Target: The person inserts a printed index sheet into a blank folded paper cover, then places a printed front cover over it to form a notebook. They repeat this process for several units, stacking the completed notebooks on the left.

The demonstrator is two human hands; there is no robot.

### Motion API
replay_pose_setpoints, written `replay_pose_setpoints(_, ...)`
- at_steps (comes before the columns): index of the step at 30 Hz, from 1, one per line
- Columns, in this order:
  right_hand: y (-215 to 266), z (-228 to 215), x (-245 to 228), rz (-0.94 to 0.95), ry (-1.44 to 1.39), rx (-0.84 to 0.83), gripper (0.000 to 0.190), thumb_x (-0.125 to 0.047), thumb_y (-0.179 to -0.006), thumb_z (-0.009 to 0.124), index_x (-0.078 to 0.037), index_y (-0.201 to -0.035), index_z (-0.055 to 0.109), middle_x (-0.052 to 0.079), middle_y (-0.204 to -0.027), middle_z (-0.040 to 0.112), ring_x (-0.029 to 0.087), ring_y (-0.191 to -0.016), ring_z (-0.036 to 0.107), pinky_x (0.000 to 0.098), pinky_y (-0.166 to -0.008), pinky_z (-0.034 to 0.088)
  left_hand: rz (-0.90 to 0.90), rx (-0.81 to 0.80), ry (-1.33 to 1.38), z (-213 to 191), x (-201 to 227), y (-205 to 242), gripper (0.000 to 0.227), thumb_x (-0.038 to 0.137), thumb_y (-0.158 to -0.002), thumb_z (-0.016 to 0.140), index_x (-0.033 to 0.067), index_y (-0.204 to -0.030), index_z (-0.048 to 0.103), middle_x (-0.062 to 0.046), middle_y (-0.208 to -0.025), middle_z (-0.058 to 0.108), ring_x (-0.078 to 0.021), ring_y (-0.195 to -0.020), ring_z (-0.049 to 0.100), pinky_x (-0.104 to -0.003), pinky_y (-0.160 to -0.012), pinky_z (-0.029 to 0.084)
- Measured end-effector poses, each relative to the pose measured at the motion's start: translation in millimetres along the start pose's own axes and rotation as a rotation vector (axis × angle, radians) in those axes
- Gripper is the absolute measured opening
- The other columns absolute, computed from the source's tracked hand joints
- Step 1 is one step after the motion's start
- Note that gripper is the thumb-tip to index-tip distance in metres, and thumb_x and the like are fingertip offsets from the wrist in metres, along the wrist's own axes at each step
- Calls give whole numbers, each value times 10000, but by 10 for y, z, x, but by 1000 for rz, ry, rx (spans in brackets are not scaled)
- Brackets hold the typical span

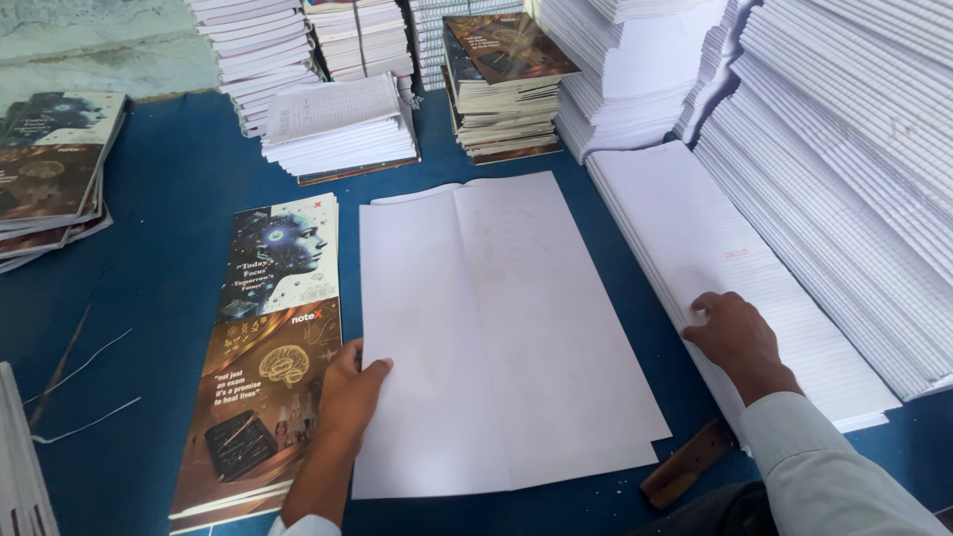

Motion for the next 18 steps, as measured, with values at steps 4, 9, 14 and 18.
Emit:
replay_pose_setpoints(4,-65,-4,79,29,-44,-18,472,-265,-833,828,-159,-1279,721,77,-1271,726,258,-1129,713,433,-983,577,-72,-1,-8,-32,28,9,516,120,-851,661,5,-1348,583,-152,-1063,730,-211,-903,693,-340,-808,547)
replay_pose_setpoints(9,-67,-12,59,24,-10,26,456,-274,-817,821,-160,-1251,739,74,-1181,761,251,-1035,743,408,-937,586,-40,-2,6,-52,13,-3,511,111,-840,661,-4,-1334,597,-143,-1076,723,-208,-908,688,-341,-811,541)
replay_pose_setpoints(14,-69,2,18,-18,129,101,413,-315,-861,763,-134,-1232,748,93,-1023,804,228,-877,773,373,-808,630,-34,-15,18,-30,-22,-33,517,107,-837,665,-4,-1337,594,-161,-1042,726,-215,-889,686,-346,-799,543)
replay_pose_setpoints(18,-5,-67,-43,-47,114,108,393,-313,-862,755,-110,-1199,762,103,-982,803,226,-826,774,360,-793,621,-20,-20,64,-36,-22,-42,525,99,-831,659,-3,-1340,586,-163,-1030,726,-214,-876,690,-340,-791,540)
Point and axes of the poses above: each hand's wrist, its own y-axis away from the middle knuckle, its own z-axis out of the palm, x = y × z, the point moved 1 cm from there along -y, towards the middle knuckle
